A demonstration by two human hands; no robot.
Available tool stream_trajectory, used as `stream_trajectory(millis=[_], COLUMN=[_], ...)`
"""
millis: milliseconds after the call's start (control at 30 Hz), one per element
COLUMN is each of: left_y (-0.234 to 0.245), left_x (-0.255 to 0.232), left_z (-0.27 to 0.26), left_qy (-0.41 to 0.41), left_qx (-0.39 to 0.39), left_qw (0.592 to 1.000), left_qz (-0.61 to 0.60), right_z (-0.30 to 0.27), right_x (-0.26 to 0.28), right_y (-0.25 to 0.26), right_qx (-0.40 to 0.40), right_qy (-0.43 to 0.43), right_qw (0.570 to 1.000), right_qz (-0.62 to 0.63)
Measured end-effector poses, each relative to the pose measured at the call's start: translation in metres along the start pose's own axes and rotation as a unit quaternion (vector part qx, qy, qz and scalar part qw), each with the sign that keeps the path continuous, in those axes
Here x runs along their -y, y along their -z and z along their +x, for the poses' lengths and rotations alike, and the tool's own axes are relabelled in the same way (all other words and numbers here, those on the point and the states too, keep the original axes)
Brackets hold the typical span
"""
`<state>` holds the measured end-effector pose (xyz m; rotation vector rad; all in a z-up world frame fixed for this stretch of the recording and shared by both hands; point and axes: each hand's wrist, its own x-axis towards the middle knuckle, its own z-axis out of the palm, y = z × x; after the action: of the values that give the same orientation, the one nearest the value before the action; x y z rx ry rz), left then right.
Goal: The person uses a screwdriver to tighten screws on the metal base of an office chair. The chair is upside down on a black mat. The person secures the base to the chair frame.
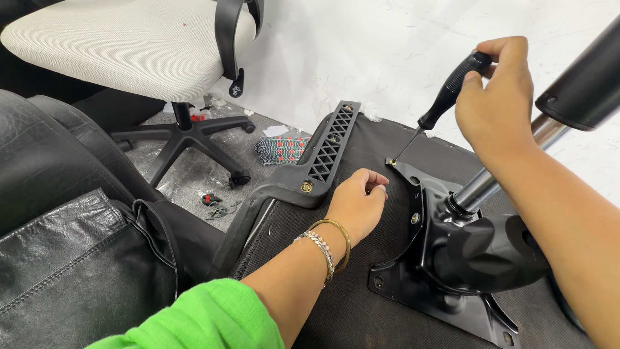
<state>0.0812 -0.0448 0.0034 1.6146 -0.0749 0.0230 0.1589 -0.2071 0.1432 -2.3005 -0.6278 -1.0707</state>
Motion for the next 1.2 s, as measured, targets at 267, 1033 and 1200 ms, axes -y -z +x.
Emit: stream_trajectory(millis=[267,1033,1200], left_y=[0.001,0.001,0.001], left_x=[-0.002,-0.004,-0.004], left_z=[-0.001,-0.002,-0.001], left_qy=[0.004,0.006,0.014], left_qx=[0.004,0.008,0.009], left_qw=[1.000,1.000,1.000], left_qz=[-0.002,0.007,0.018], right_z=[-0.001,0.000,0.001], right_x=[-0.004,-0.002,-0.011], right_y=[0.000,0.000,-0.001], right_qx=[0.003,-0.025,0.002], right_qy=[-0.016,0.071,-0.044], right_qw=[0.999,0.994,0.996], right_qz=[-0.035,-0.073,0.078])
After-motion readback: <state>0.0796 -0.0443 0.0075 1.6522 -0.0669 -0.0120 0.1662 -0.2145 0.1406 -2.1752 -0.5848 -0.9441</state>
